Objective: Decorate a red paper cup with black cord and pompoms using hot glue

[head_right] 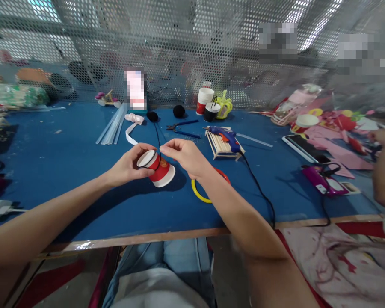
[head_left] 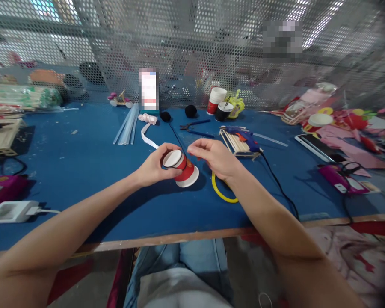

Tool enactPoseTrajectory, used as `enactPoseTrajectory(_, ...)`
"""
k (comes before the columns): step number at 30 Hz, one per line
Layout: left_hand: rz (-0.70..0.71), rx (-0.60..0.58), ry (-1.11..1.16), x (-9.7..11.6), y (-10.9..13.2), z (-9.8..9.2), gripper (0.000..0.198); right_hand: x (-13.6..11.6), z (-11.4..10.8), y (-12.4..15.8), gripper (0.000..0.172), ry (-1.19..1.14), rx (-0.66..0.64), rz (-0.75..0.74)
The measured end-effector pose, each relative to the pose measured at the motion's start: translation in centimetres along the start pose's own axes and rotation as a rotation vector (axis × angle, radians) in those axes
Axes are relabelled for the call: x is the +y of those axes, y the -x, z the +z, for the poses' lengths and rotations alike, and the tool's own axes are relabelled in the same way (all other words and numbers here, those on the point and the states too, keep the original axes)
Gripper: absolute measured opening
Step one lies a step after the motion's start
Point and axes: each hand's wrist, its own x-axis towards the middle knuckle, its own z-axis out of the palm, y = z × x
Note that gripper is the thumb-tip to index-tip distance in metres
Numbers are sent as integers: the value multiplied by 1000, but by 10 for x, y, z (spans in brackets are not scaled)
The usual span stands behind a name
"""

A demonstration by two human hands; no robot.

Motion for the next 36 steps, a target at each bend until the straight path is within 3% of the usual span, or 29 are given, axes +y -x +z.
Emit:
enactPoseTrajectory(4, -3, -11, 1, 0, 0, 1, 50, 4, -4, -1, 32, 118, 18, 14)
enactPoseTrajectory(8, 26, -47, -84, 0, 2, 3, 52, 17, -3, -8, 48, 144, -149, 129)
enactPoseTrajectory(12, 57, -88, -191, 2, 4, 2, 52, 19, 0, -11, 42, 46, -257, 126)
enactPoseTrajectory(17, 56, -103, -209, 6, 4, 1, 52, 17, 2, -12, 22, -196, -171, 155)
enactPoseTrajectory(21, 27, -116, -168, 4, 4, 2, 53, 13, 1, -10, 21, -366, -186, 187)
enactPoseTrajectory(26, -76, -85, 76, 0, 2, 3, 48, 4, -6, -4, 22, -541, -141, 142)
enactPoseTrajectory(36, -181, -56, 178, -1, 1, 6, 49, 2, -10, 5, 16, -488, -72, -5)
